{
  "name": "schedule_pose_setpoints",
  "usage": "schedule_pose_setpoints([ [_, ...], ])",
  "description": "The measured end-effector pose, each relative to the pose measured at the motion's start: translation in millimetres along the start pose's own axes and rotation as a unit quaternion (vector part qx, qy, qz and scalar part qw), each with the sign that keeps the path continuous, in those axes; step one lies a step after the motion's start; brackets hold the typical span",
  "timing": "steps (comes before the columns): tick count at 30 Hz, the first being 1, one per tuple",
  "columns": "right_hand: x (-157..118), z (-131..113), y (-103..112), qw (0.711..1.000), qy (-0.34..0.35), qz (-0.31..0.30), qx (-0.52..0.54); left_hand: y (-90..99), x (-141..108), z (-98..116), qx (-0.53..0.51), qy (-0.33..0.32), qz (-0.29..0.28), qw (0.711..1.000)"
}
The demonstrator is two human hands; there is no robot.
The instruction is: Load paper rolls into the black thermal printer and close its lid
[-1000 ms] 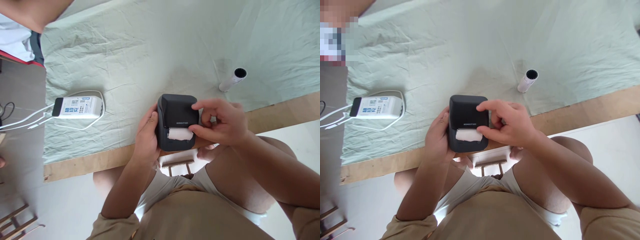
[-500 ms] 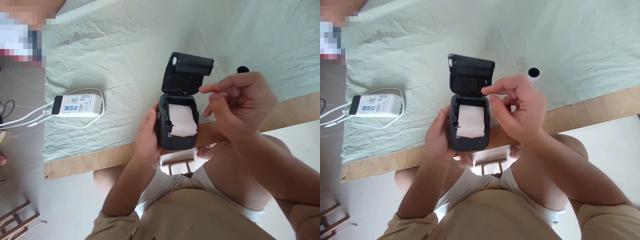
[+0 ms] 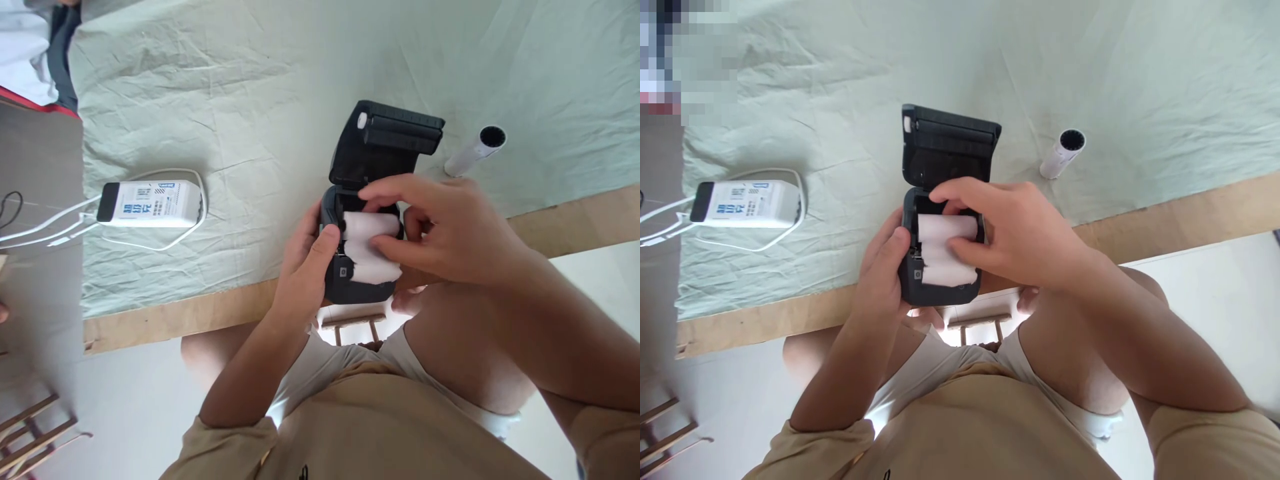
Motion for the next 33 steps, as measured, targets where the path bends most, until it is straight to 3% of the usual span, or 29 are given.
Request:
schedule_pose_setpoints([
  [2, -11.3, 10.4, 6.9, 0.992, 0.020, 0.079, 0.099, -1.1, -1.0, 0.0, -0.022, 0.006, 0.013, 1.000],
  [4, -22.8, 28.0, 14.1, 0.966, 0.028, 0.177, 0.189, -1.5, -1.0, 0.0, -0.040, 0.013, 0.028, 0.999],
  [7, -34.5, 59.7, 16.5, 0.933, -0.033, 0.259, 0.248, -1.6, -0.3, -0.6, -0.052, 0.031, 0.033, 0.998],
  [11, -38.0, 77.1, 12.6, 0.963, -0.098, 0.209, 0.138, -0.9, 1.0, -1.0, -0.052, 0.051, 0.021, 0.997],
  [16, -33.4, 61.0, 15.3, 0.986, 0.018, 0.157, -0.061, -1.1, 3.0, -1.2, -0.044, 0.057, 0.017, 0.997],
  [19, -32.3, 62.4, 14.3, 0.985, 0.020, 0.147, -0.084, -1.4, 3.7, -1.1, -0.041, 0.040, 0.016, 0.998],
  [26, -32.4, 77.3, 2.9, 0.987, -0.045, 0.117, -0.102, 0.2, 2.9, 0.4, -0.029, 0.022, 0.026, 0.999],
  [29, -34.3, 64.5, 12.5, 0.978, -0.011, 0.163, -0.131, -0.5, 1.9, 0.3, -0.035, 0.042, 0.025, 0.998],
  [33, -46.1, 57.0, 46.8, 0.924, 0.039, 0.329, -0.188, -0.2, 1.0, -1.4, -0.040, 0.061, 0.021, 0.997],
])
Point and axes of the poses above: each hand's wrist, its own x-axis towards the middle knuckle, its own y-axis out of the back of the hand, z = x × y, the point moved 4 cm from there along x, towards the middle knuckle, and after that the axes turned 7 degrees about y, right-handed, at the moved point
